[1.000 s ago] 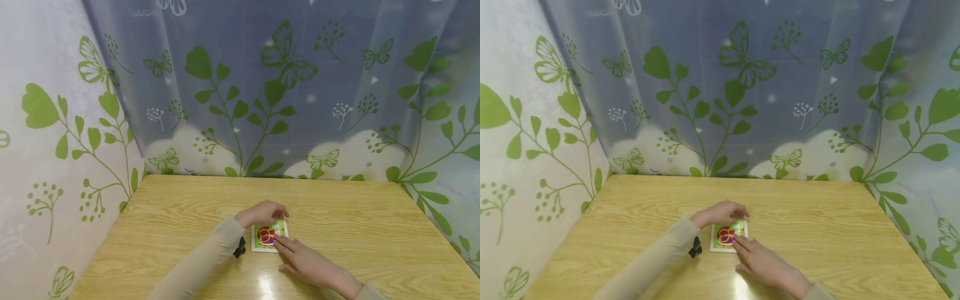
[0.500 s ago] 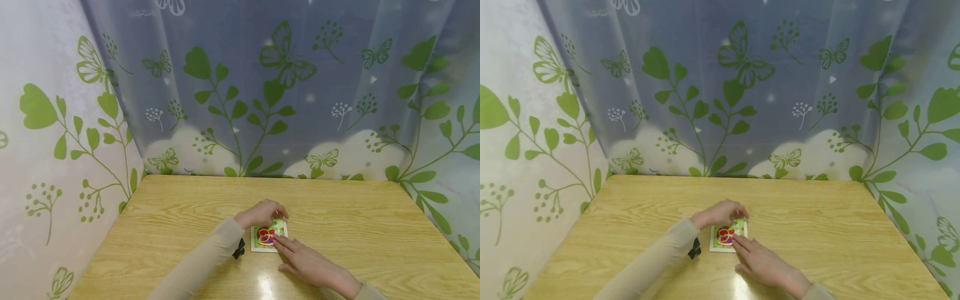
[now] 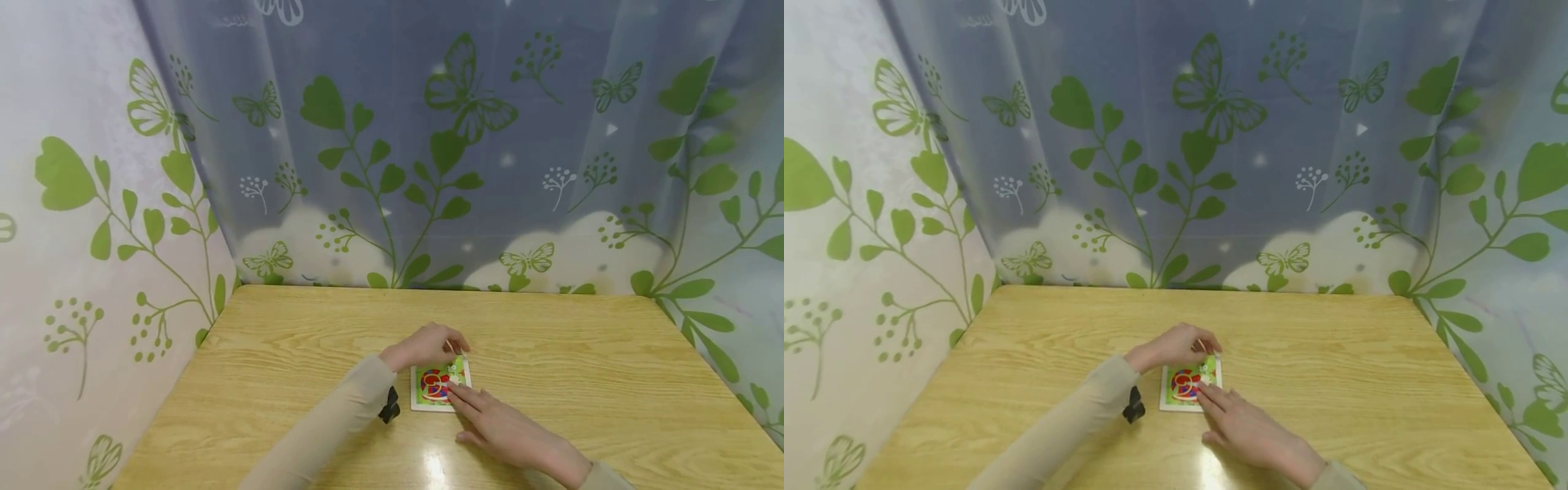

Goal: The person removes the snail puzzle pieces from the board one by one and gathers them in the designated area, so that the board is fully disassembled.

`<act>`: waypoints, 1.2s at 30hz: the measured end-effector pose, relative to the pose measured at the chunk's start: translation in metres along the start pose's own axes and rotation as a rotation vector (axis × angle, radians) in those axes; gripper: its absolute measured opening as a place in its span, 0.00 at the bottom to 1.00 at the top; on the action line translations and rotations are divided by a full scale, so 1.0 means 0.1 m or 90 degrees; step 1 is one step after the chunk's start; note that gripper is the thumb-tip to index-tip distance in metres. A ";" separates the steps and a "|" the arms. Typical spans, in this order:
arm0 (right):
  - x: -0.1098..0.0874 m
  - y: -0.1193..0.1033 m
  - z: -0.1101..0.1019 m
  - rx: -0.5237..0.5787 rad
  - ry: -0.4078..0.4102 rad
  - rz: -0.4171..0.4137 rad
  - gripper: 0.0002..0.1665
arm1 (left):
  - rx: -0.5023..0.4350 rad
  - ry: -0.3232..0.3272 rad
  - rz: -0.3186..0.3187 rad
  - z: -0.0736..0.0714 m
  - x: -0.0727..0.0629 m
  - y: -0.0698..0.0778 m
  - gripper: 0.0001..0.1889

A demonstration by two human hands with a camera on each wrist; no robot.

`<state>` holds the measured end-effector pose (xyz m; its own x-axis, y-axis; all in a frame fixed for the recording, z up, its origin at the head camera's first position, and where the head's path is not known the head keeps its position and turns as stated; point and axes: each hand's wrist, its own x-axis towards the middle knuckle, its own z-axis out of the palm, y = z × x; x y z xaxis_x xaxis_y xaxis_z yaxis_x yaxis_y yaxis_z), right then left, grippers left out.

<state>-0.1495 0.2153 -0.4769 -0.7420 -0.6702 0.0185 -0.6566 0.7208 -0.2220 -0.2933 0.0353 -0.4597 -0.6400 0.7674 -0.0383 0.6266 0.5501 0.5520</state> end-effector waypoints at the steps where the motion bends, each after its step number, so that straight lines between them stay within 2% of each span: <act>1: 0.00 0.00 0.00 -0.002 0.001 0.000 0.38 | -0.009 0.007 -0.007 0.00 0.00 0.00 0.12; 12: -0.01 0.00 0.01 -0.020 0.014 -0.013 0.37 | -0.143 0.065 -0.064 0.00 -0.05 -0.03 0.05; 19: -0.01 0.00 0.02 -0.029 0.022 -0.021 0.37 | -0.213 0.051 -0.115 0.03 -0.09 -0.08 0.08; 21: -0.01 0.00 0.03 -0.034 0.025 -0.026 0.37 | -0.222 0.059 -0.118 0.04 -0.09 -0.10 0.08; 28: 0.01 -0.01 0.04 -0.043 0.021 -0.025 0.37 | -0.245 0.132 -0.120 0.05 -0.15 -0.20 0.07; 33: 0.01 -0.01 0.03 -0.034 0.020 -0.021 0.37 | -0.237 0.152 -0.104 0.02 -0.23 -0.30 0.07; 36: 0.00 -0.01 0.02 -0.020 0.024 -0.019 0.36 | -0.254 0.164 -0.106 -0.01 -0.30 -0.36 0.07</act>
<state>-0.1488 0.2141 -0.4783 -0.7261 -0.6849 0.0615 -0.6822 0.7061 -0.1899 -0.2967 -0.0077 -0.4775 -0.8369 0.5468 0.0262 0.3207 0.4510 0.8329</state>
